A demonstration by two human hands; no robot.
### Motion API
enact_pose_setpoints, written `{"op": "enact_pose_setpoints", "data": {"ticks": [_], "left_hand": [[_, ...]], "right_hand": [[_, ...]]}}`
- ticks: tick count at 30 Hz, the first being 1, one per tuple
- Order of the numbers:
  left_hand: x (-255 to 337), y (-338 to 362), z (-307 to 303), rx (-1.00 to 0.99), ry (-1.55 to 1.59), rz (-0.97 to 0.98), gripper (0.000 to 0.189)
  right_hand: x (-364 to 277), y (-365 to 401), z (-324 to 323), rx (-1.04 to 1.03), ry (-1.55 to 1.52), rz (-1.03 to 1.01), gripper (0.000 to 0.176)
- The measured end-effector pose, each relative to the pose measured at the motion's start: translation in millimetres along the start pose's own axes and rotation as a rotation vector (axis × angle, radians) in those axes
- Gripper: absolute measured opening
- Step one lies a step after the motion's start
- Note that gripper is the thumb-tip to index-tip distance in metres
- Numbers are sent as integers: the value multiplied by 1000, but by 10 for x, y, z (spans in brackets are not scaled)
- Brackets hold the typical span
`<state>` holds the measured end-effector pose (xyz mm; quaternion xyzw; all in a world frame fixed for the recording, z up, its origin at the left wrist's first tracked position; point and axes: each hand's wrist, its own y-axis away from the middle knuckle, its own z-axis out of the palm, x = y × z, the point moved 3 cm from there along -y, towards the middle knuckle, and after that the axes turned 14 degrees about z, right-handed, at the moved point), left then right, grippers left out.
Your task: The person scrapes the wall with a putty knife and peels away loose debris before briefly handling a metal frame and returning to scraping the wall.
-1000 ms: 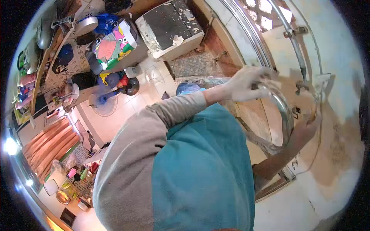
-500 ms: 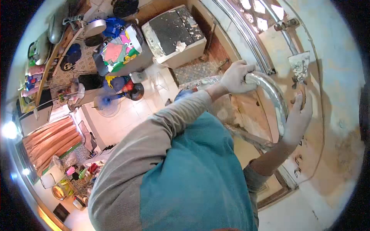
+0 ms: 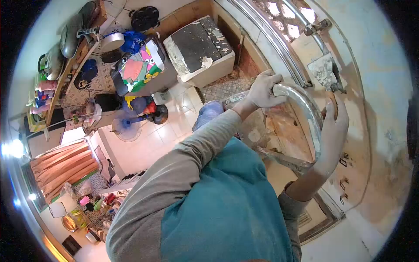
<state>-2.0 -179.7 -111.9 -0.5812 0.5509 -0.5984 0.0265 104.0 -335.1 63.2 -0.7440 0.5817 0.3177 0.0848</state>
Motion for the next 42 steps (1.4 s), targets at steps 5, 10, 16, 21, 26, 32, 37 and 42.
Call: {"op": "enact_pose_setpoints", "data": {"ticks": [5, 10, 16, 21, 26, 32, 37, 42], "left_hand": [[-25, 2, 15, -3, -23, 20, 36], [-62, 8, 31, -6, -2, -3, 36], [5, -19, -2, 16, 33, 28, 34], [25, -17, -21, -31, 19, -35, 35], [67, -45, -15, 3, 92, -21, 39], [118, -46, -2, -56, 156, -61, 43], [125, -145, -103, -234, 273, -199, 40], [107, -187, -138, -426, 260, -231, 36]], "right_hand": [[-37, 29, -8, -8, 13, -2, 39], [96, -65, 38, 52, 12, -84, 40], [59, -4, 8, -20, 26, -8, 41], [108, -29, -4, -93, 15, 28, 45], [282, -103, -9, -84, 13, 64, 55], [598, -160, -44, -37, -57, 253, 57], [378, -47, -43, -79, -40, 207, 47], [178, -2, -12, -215, -189, 174, 40]]}}
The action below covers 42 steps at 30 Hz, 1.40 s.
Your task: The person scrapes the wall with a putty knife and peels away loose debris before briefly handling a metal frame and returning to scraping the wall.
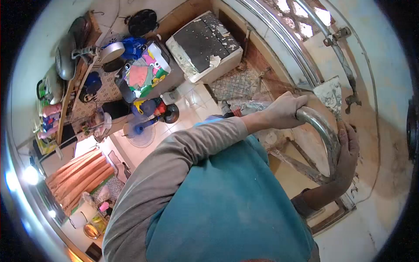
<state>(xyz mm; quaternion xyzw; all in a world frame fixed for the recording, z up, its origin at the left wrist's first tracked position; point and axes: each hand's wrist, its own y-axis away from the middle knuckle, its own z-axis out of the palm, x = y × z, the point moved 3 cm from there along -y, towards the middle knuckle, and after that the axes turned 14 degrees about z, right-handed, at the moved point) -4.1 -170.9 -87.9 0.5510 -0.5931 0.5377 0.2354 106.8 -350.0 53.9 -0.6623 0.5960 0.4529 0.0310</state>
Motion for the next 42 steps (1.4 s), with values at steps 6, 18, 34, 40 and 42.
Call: {"op": "enact_pose_setpoints", "data": {"ticks": [6, 18, 34, 40, 42], "left_hand": [[25, 16, -30, -8, 4, 75, 27], [46, 53, 16, -53, -7, 51, 32], [86, -67, -26, -194, -87, -127, 30], [92, -170, 0, -198, -188, -65, 23], [214, -200, -103, -211, -202, -89, 24]], "right_hand": [[-33, 66, 81, 53, -89, 60, 36], [-38, 36, 51, -16, -17, 52, 37], [439, -84, -170, 296, 1002, -570, 53], [67, 13, -51, 258, 1073, -469, 43], [-113, 0, 17, 6, 206, 100, 36]]}}
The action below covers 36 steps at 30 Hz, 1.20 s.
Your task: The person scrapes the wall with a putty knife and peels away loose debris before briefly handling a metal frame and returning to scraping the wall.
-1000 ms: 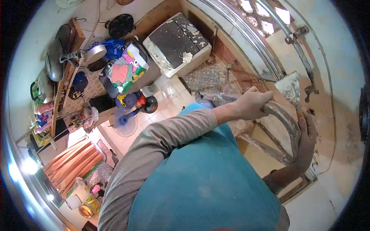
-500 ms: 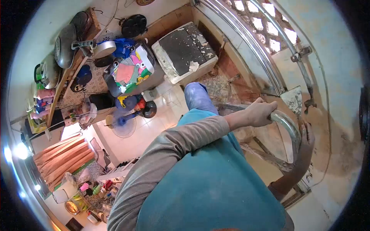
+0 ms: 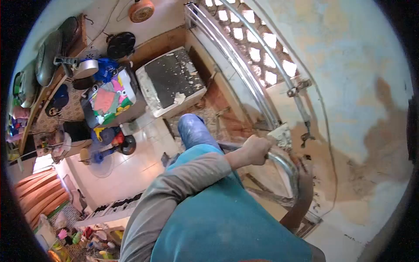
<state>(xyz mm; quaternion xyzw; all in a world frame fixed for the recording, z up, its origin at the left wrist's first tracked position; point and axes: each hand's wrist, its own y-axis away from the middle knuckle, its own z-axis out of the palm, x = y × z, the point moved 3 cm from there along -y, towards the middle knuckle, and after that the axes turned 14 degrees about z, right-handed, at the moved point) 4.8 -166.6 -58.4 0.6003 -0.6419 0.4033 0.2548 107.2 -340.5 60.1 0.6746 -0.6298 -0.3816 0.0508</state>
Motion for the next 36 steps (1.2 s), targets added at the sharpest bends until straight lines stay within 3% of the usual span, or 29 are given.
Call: {"op": "enact_pose_setpoints", "data": {"ticks": [4, 7, 9, 10, 13, 14, 15, 17, 24, 29, 33, 36], "left_hand": [[-43, -19, 42, 31, -81, 7, 27], [127, -77, -100, -20, 23, -16, 28], [209, -118, -43, 102, 67, 92, 29], [340, -145, -97, 142, 93, 122, 28], [530, -222, -193, 124, 107, 141, 27], [554, -207, -200, 83, 28, 195, 26], [574, -196, -182, 40, -50, 249, 26], [481, -215, -53, 5, -41, 214, 29], [394, -263, -20, -27, -86, 283, 40], [367, -297, -28, -107, -170, 297, 31], [359, -299, 14, -22, -149, 321, 23], [370, -283, 69, -11, -150, 328, 21]], "right_hand": [[-274, 179, 26, 5, 49, -57, 34], [-87, -96, 68, -97, -168, -62, 36], [-109, -193, 42, -118, 35, -413, 35], [-270, -197, 20, -235, -154, -269, 34], [-554, -384, -104, -142, -149, -276, 33], [-733, -419, -171, 21, 22, -459, 33], [-853, -553, -202, 29, 27, -464, 33], [-1188, -702, -277, 476, 233, -1078, 33], [-2208, -1071, -265, 726, 401, -1152, 37], [-2617, -1316, -185, 822, 566, -1205, 33], [-2806, -1436, -9, 851, 766, -1002, 36], [-2891, -1247, -67, 835, 848, -1022, 36]]}}
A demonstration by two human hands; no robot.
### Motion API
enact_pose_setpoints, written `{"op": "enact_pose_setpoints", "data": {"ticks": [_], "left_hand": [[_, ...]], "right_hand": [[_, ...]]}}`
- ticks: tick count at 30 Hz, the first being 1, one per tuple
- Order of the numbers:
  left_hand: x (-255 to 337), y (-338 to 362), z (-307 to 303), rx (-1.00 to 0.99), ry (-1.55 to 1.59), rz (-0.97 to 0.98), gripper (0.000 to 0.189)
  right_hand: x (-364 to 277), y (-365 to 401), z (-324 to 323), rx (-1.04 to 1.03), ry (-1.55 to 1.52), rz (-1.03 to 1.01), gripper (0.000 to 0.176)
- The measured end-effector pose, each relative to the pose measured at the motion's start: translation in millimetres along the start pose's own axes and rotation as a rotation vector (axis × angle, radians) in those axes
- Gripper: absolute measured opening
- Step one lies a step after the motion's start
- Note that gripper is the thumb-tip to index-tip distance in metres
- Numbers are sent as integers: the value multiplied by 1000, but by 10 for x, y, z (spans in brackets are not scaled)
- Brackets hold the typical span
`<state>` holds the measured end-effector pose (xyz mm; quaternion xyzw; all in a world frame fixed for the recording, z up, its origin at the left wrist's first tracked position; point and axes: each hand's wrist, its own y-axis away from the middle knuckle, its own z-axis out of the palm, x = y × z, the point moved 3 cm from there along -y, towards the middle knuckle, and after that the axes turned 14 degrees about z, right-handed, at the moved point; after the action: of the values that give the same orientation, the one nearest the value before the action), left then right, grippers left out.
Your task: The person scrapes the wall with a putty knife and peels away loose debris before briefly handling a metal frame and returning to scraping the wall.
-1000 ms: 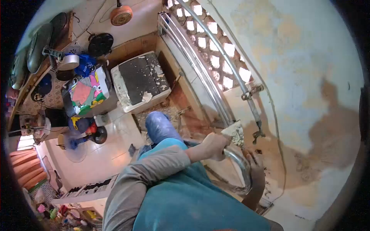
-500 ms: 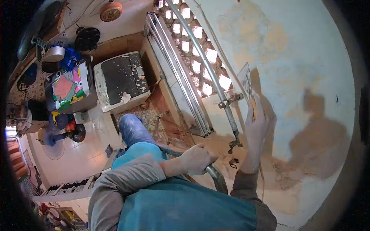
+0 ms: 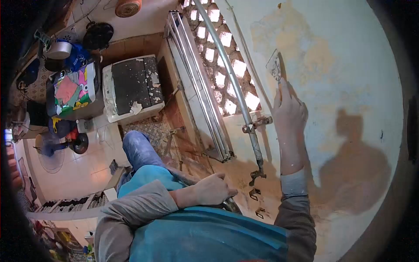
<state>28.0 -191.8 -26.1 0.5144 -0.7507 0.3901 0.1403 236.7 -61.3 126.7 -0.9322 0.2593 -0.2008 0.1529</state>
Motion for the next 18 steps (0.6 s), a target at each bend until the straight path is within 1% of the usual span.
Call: {"op": "enact_pose_setpoints", "data": {"ticks": [1, 3, 4, 5, 6, 8, 9, 10, 11, 13, 14, 15, 17, 18], "left_hand": [[3, 5, 2, 35, -7, 5, 20], [-29, 1, -57, 78, -26, 3, 20], [-15, -6, -101, 25, -41, 0, 20], [13, -7, -112, -33, -46, 1, 20], [24, -10, -92, -36, -37, 4, 20], [2, -8, -64, -76, -56, 7, 23], [-4, -2, -75, -73, -63, 2, 23], [7, 8, -77, -52, -53, 0, 25], [0, 17, -94, -30, -44, -4, 27], [7, 10, -136, -46, -43, -11, 27], [19, 8, -138, -72, -37, -4, 28], [1, 10, -102, -72, -34, 0, 28], [-26, 1, -13, 13, -27, 40, 28], [-32, 6, 37, 8, -22, 52, 28]], "right_hand": [[18, 13, 6, -1, 1, -2, 36], [18, 4, -9, 199, -6, -121, 35], [12, -74, 54, 200, -9, -126, 35], [8, -182, 154, 141, 1, -103, 35], [20, -216, 210, 81, 13, -77, 35], [-88, -157, 146, 59, 8, -56, 36], [-191, -164, 85, 45, -5, -46, 37], [-257, -102, -53, 27, 53, -40, 37], [-267, -91, -111, 32, 47, -51, 37], [-150, -139, -174, 30, 43, 36, 37], [-75, -177, -81, 91, 15, 1, 37], [-49, -215, 25, 89, 20, 3, 37], [-65, -277, 88, 175, 110, -83, 36], [-43, -287, 70, 172, 119, -73, 36]]}}
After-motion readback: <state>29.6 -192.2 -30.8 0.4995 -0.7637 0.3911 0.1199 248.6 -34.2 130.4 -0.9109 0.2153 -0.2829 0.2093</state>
